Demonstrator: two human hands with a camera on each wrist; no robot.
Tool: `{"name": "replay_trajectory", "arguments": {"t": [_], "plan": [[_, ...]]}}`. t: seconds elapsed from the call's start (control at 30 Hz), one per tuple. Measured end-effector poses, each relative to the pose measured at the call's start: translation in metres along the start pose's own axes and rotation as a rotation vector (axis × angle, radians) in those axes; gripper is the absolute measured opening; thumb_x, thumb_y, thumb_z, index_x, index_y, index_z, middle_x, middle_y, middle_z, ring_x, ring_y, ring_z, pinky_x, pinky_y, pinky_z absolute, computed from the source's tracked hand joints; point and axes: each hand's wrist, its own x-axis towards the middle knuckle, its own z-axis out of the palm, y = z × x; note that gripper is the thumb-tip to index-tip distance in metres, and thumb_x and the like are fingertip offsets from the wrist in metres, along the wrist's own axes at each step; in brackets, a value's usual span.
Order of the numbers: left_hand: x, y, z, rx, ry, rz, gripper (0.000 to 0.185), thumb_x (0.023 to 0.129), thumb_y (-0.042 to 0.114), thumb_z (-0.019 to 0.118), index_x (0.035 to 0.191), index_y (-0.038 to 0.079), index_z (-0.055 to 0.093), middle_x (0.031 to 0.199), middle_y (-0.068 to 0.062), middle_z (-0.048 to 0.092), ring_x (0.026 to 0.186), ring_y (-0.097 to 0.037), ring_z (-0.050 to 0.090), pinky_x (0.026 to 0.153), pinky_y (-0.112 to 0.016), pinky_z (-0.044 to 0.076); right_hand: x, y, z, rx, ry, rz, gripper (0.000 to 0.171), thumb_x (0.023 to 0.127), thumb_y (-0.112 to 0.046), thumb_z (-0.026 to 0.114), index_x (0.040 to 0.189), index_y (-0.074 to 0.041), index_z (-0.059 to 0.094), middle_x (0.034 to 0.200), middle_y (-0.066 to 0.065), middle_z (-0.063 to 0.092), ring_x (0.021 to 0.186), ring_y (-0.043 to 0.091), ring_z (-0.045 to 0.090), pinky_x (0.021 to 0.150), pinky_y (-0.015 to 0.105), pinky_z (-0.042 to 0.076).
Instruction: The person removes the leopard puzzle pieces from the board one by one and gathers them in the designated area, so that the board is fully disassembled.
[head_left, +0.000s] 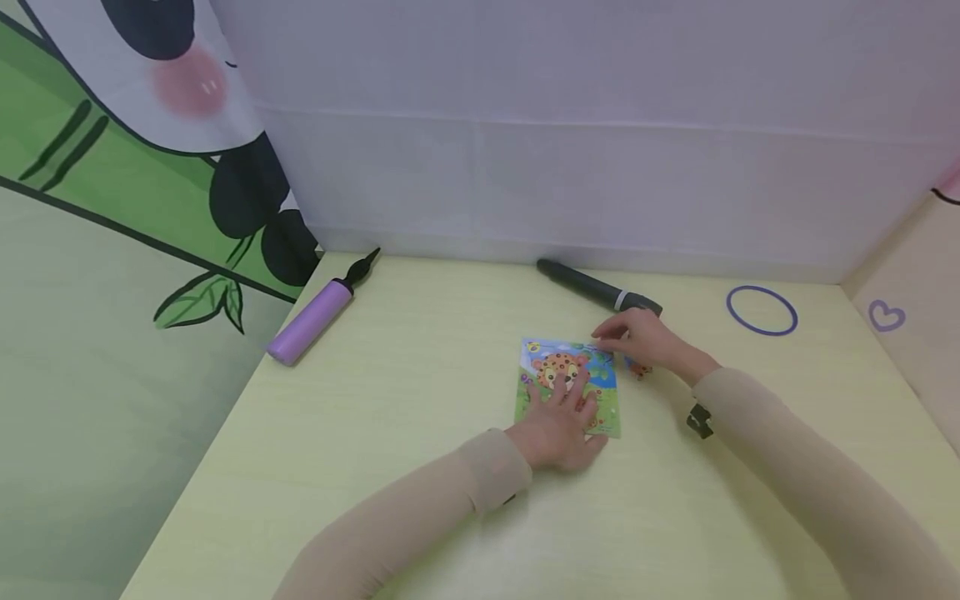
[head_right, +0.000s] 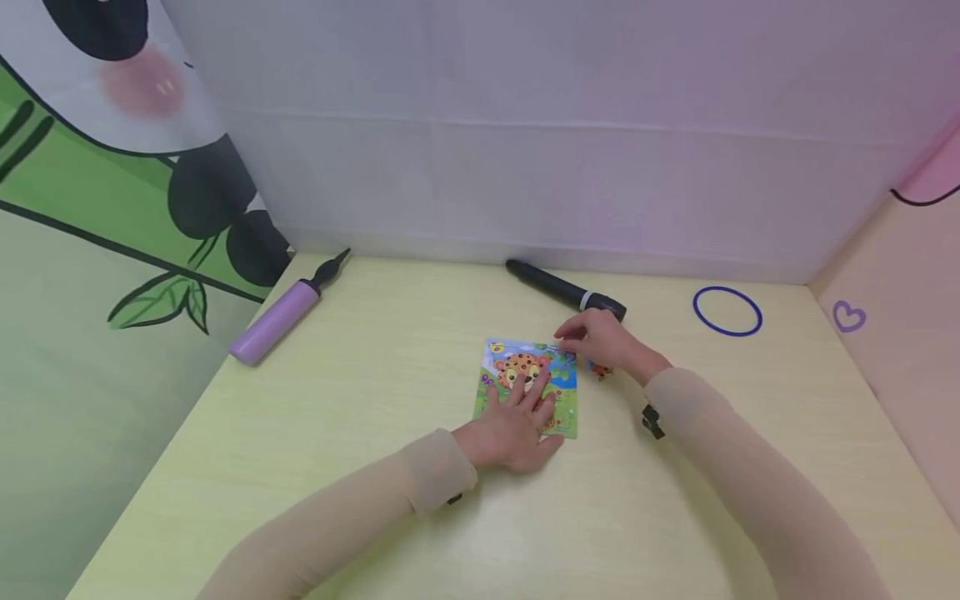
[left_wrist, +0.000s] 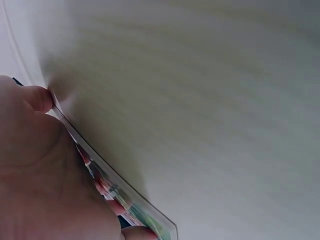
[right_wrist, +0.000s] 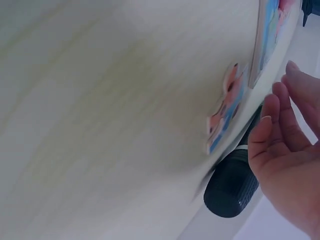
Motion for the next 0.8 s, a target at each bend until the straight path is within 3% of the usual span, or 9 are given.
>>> {"name": "replay_trajectory", "arguments": {"t": [0.3, 0.8], "plan": [[0.013, 0.001, -0.003, -0.008, 0.002, -0.011, 0.071, 0.094, 0.065, 0.019, 0.154, 0.025, 0.016, 0.158, -0.004, -0.016, 0.142, -0.034, -0.007, 0.101, -0.069, 0.009, 0.019, 0.008, 0.003, 0.032, -0.040, -0.025, 0.018, 0.087, -0.012, 0.071, 0.103, -0.004, 0.073, 0.099, 0.006, 0.071, 0.091, 0.022, 0.065, 0.079, 0.041, 0.051], [0.015, 0.003, -0.004, -0.010, 0.052, 0.000, 0.064, 0.095, 0.062, 0.024, 0.150, 0.028, 0.026, 0.159, -0.005, -0.005, 0.141, -0.037, 0.001, 0.096, -0.072, 0.016, 0.027, -0.002, 0.009, 0.065, -0.090, -0.063, 0.019, 0.088, -0.011, 0.070, 0.105, -0.004, 0.073, 0.103, 0.006, 0.070, 0.097, 0.023, 0.064, 0.084, 0.042, 0.049]]}}
